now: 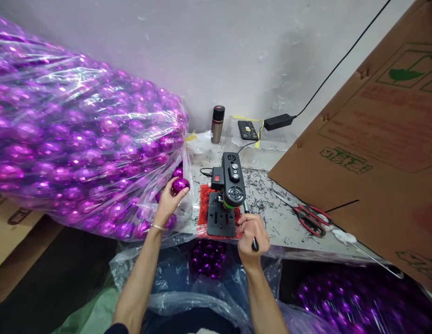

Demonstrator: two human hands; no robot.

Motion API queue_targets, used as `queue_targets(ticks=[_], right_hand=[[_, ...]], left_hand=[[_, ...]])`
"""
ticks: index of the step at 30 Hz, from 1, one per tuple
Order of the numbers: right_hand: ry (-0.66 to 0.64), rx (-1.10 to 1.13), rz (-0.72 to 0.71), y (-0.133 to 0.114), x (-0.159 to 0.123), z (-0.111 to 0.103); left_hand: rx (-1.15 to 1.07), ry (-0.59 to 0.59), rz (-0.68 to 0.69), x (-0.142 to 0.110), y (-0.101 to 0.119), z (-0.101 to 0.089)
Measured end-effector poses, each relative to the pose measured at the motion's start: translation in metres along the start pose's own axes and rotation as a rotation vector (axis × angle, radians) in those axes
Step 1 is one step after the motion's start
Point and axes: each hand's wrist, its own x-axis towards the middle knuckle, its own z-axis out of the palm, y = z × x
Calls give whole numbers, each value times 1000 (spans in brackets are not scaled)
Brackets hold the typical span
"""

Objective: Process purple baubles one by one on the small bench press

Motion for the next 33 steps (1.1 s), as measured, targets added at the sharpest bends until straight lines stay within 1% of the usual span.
queue_targets(ticks=[2,5,7,8,9,11,15,17,20,24,26,29,33], right_hand=[[17,-5,26,-2,5,0],[27,-12,46,-5,14,0],[15,-21,41,-6,18,-1],[7,-25,36,-6,19,-1],[0,-29,32,-7,20,-1],[-6,-29,27,-7,20,-2],[6,-16,18,-7,16,-1],[6,-21,18,-6,14,-1],[-1,-39,19,-5,11,-2],[1,-58,20,-6,11,-1],[6,-65,22,-7,11,-1],[3,-68,17,-8,11,-2],[-16,-62,5,-8,11,-3]], left_hand=[[-247,-43,-45,-31,-4,15],[-452,-85,-157,-68,-17,46],[-487,-107,-208,-81,-27,66],[-477,-122,-208,-84,-33,74],[-449,-140,-190,-85,-38,80],[-336,-174,-107,-84,-47,88],[0,-166,101,-82,-57,94],[130,-169,199,-83,-60,96],[221,-210,337,-82,-61,97],[254,-252,485,-81,-60,96],[269,-257,532,-81,-59,95],[304,-257,560,-80,-56,97],[296,-252,506,-76,-55,104]])
